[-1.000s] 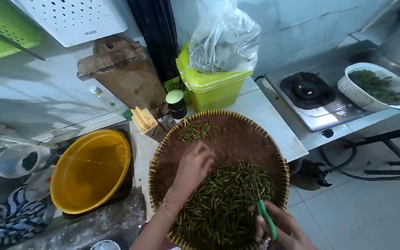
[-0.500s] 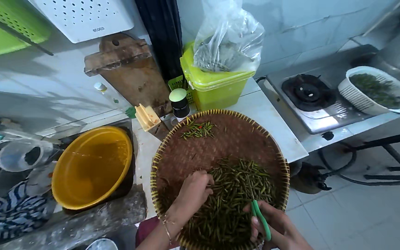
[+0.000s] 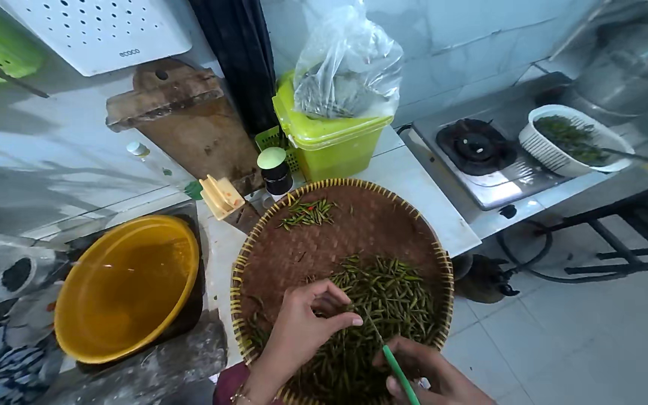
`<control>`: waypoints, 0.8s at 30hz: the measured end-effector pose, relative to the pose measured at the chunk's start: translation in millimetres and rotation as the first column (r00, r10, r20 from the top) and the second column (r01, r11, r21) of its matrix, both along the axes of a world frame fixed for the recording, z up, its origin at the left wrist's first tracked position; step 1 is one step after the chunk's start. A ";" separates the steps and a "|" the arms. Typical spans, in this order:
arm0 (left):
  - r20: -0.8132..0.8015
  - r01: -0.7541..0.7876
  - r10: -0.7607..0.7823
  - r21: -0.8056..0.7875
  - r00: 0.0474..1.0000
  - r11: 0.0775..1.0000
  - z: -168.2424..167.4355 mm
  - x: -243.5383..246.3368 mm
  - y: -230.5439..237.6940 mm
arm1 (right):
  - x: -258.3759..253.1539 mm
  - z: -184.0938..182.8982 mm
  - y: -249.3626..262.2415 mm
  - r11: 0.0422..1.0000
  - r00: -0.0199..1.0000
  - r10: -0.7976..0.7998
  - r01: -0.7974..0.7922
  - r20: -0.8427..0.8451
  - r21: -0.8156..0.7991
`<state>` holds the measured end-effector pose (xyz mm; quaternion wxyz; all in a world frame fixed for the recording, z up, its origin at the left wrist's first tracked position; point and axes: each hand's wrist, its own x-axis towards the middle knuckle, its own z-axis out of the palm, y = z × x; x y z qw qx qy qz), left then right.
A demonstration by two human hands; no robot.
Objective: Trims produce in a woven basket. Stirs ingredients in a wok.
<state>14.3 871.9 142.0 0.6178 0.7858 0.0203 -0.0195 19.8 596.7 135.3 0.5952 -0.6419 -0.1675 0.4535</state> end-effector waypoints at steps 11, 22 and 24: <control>-0.062 0.007 -0.014 -0.113 0.998 0.994 -7.0 -5.5 -10.4 | -3.8 3.9 4.0 0.996 0.994 -0.071 0.076 -0.088 0.051; -0.037 0.012 -0.016 -0.110 0.999 0.994 -14.7 -9.4 -14.5 | -14.6 6.0 8.4 0.986 0.962 -0.159 0.166 -0.223 0.013; -0.030 -0.001 -0.003 -0.113 1.000 0.994 -15.8 -9.2 -16.0 | -16.4 5.5 8.5 0.989 0.969 -0.146 0.147 -0.201 -0.008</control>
